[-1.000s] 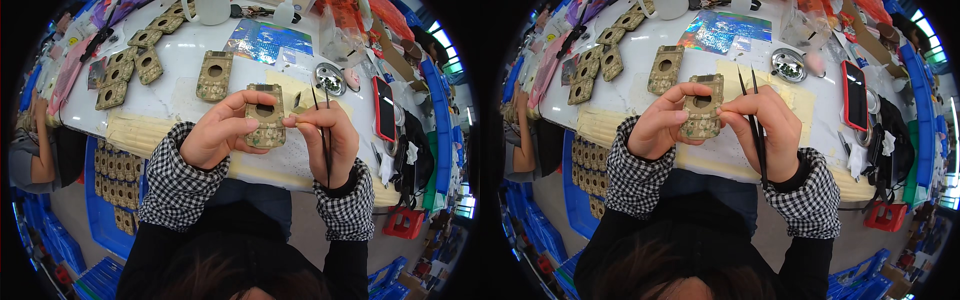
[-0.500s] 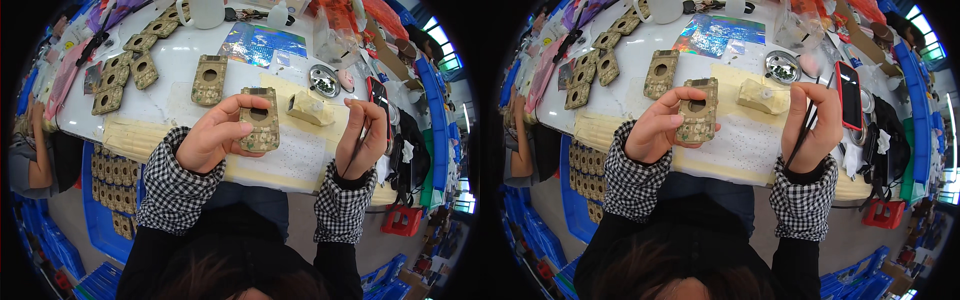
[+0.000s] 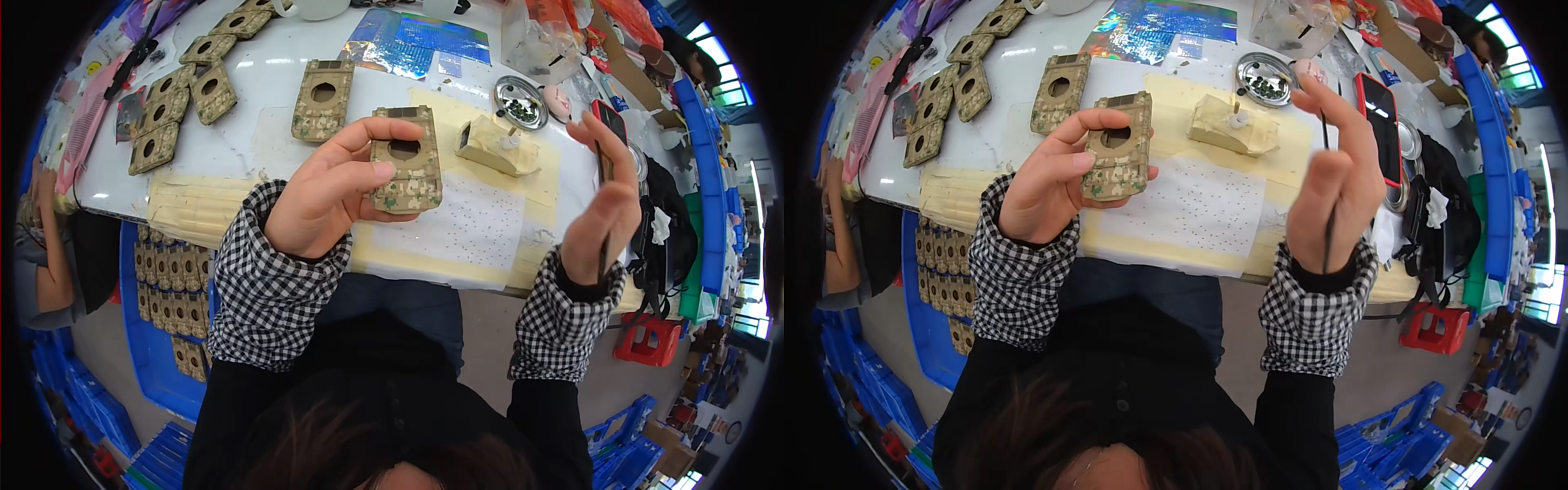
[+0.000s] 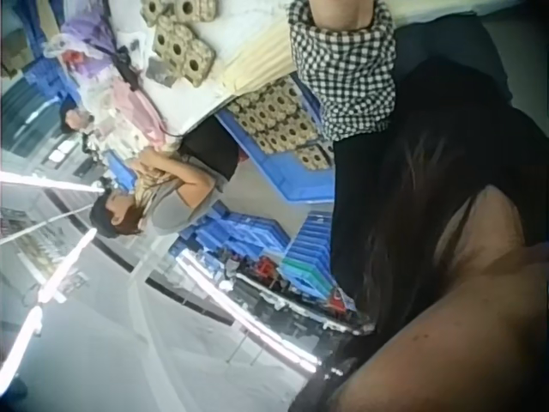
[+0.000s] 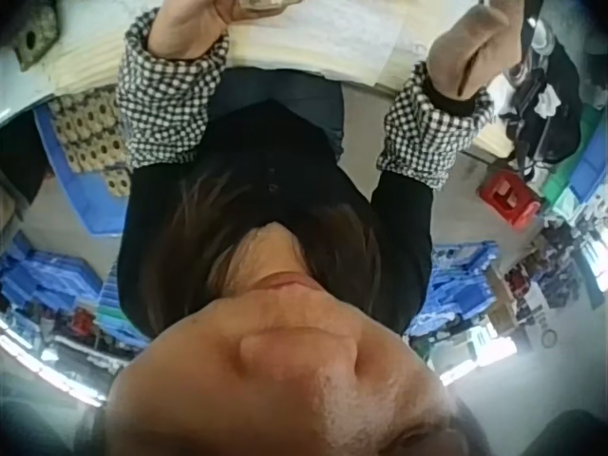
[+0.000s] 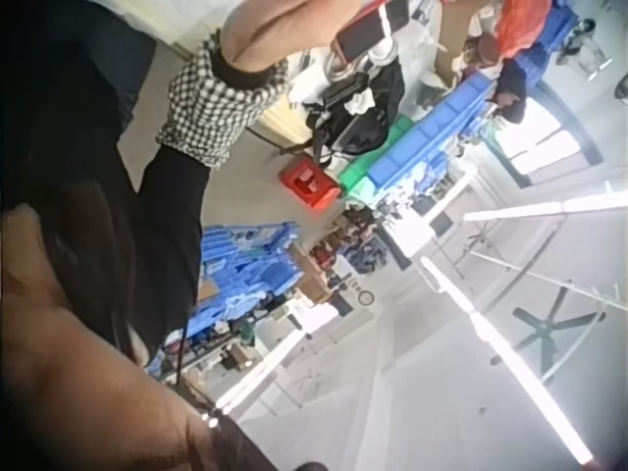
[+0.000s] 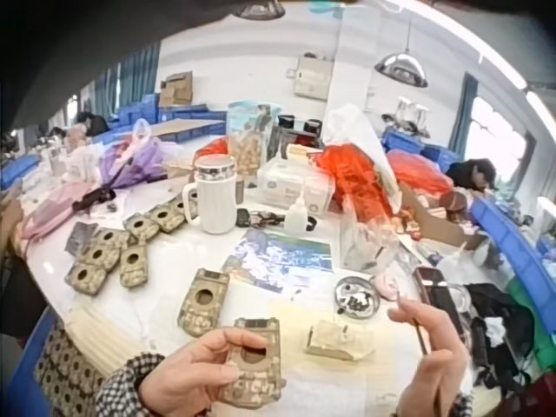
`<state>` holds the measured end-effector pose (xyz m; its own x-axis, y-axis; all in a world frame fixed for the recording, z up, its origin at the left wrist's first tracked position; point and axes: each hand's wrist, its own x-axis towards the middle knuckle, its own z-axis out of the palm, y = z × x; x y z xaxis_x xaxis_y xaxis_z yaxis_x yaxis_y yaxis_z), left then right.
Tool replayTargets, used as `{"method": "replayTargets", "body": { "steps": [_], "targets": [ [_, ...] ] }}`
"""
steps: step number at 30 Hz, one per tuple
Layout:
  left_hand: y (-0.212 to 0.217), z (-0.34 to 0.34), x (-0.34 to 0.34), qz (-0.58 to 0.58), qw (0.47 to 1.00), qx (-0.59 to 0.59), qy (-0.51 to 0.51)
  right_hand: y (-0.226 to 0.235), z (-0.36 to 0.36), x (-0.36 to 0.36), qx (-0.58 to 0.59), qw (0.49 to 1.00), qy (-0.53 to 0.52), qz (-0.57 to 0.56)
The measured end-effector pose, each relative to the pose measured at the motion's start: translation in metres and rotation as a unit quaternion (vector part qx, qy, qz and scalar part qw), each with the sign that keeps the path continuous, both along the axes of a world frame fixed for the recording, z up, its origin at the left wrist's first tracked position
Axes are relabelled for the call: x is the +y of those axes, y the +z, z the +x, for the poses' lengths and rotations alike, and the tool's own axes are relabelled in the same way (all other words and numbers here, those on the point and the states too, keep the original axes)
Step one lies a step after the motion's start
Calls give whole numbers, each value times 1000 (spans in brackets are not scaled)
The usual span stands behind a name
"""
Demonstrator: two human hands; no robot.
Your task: Detailing small camouflage toy tank hulls using a fine brush and tweezers.
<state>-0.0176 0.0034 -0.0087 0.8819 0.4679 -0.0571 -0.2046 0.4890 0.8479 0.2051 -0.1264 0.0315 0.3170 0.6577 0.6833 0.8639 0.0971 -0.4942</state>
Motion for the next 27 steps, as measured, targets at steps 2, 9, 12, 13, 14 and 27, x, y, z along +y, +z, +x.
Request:
{"method": "replayTargets", "body": {
  "steps": [2,9,12,13,14,27],
  "targets": [
    [3,-1,-1,3,1000,4,-2,5,-4,-18,62,997,30,-36],
    [-2,-1,1,7,1000,-1,1,-17,-28,-63,358,918,89,-146],
    [-2,1,1,0,1000,-4,9,-35,-17,-66,297,930,146,-162],
    [-3,1,0,-2,1000,-2,10,-38,-18,-66,315,926,139,-157],
    [-3,1,1,-2,1000,0,11,-41,-21,-64,334,921,132,-151],
    [-3,0,2,0,1000,9,1,-49,-25,-52,358,914,89,-167]
  ]
}}
